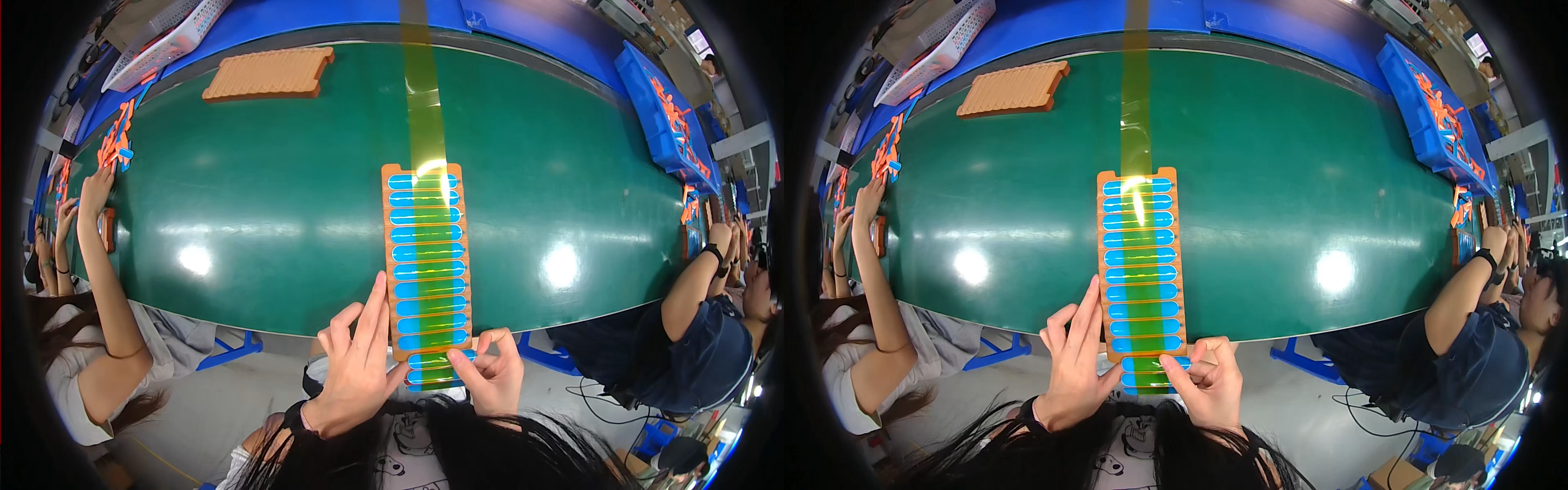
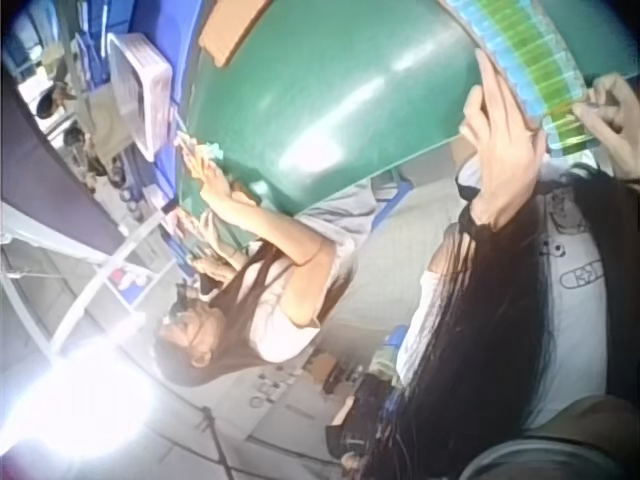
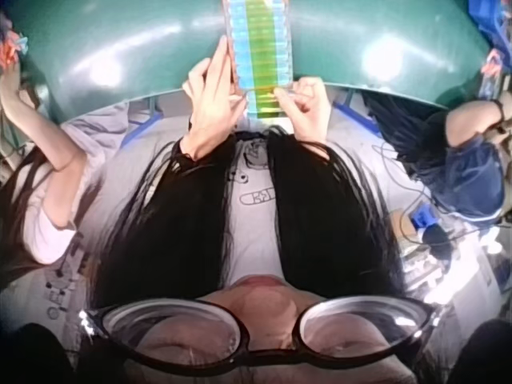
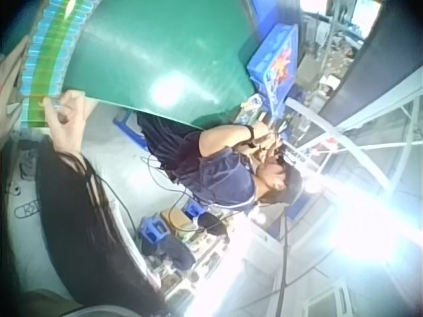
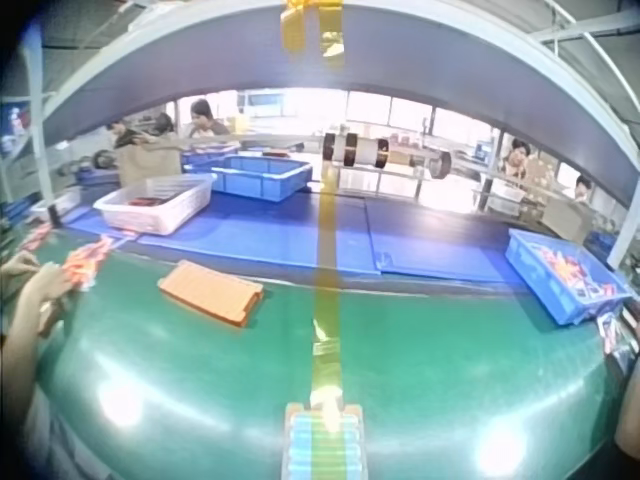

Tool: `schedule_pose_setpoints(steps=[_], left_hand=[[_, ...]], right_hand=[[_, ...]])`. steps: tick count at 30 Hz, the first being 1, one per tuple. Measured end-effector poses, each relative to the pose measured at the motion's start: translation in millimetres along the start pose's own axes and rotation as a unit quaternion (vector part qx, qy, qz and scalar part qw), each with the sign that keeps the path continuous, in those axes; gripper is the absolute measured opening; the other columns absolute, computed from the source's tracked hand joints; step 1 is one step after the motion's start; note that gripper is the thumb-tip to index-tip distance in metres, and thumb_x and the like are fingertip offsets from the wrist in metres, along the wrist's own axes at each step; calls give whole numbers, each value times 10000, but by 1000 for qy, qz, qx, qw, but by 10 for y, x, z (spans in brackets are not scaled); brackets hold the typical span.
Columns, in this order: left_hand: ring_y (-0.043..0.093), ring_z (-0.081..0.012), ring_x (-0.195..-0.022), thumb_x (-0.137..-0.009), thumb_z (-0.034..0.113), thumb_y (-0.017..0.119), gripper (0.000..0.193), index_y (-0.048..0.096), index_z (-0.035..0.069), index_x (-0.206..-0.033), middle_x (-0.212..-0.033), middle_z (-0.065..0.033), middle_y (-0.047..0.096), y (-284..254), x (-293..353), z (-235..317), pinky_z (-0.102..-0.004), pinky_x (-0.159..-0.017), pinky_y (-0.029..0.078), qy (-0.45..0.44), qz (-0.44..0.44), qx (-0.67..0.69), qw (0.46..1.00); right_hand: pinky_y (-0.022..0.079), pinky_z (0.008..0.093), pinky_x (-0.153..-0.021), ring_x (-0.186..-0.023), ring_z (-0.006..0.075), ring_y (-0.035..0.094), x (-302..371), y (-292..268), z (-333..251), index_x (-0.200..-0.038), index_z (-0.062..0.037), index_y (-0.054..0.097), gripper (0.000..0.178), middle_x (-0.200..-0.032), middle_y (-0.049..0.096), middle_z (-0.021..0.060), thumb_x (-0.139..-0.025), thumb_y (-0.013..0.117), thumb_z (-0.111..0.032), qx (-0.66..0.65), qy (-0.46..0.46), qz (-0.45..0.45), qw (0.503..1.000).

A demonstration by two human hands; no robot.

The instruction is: Manually applying adhesive strips and assembling small colorful components on a jig in a manufacturing facility.

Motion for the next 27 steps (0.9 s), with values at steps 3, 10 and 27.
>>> schedule_pose_setpoints(steps=[3,10,27], left_hand=[[346,-278,-1012,-535,84,712,830,313,-61,-1249,-1365,-143,252,20,-28,-21,-371,-829,263,-1,-4,12,1000],[393,-243,-958,-564,171,748,699,407,19,-1156,-1252,-101,438,-92,-36,-104,-313,-779,314,145,99,-8,984],[397,-85,-793,-728,179,605,104,539,215,-800,-1164,121,520,-77,-4,-149,-219,-659,309,350,67,-71,932]], right_hand=[[484,216,-595,-749,136,598,-24,-19,-3,-854,-42,330,274,-887,593,171,-768,552,92,-18,-11,5,1000],[497,226,-630,-764,143,598,-38,-4,-66,-852,-45,324,278,-890,593,171,-769,551,92,21,-6,-6,1000],[454,223,-512,-562,121,597,-90,-141,-411,-825,-21,428,238,-598,565,58,-754,651,-67,332,-157,63,928]])
Point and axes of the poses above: each hand's wrist, its own x-axis away from the middle knuckle, its own y-axis out of the palm, z = x × y, the point moved 4 cm from there along -x, towards the middle knuckle
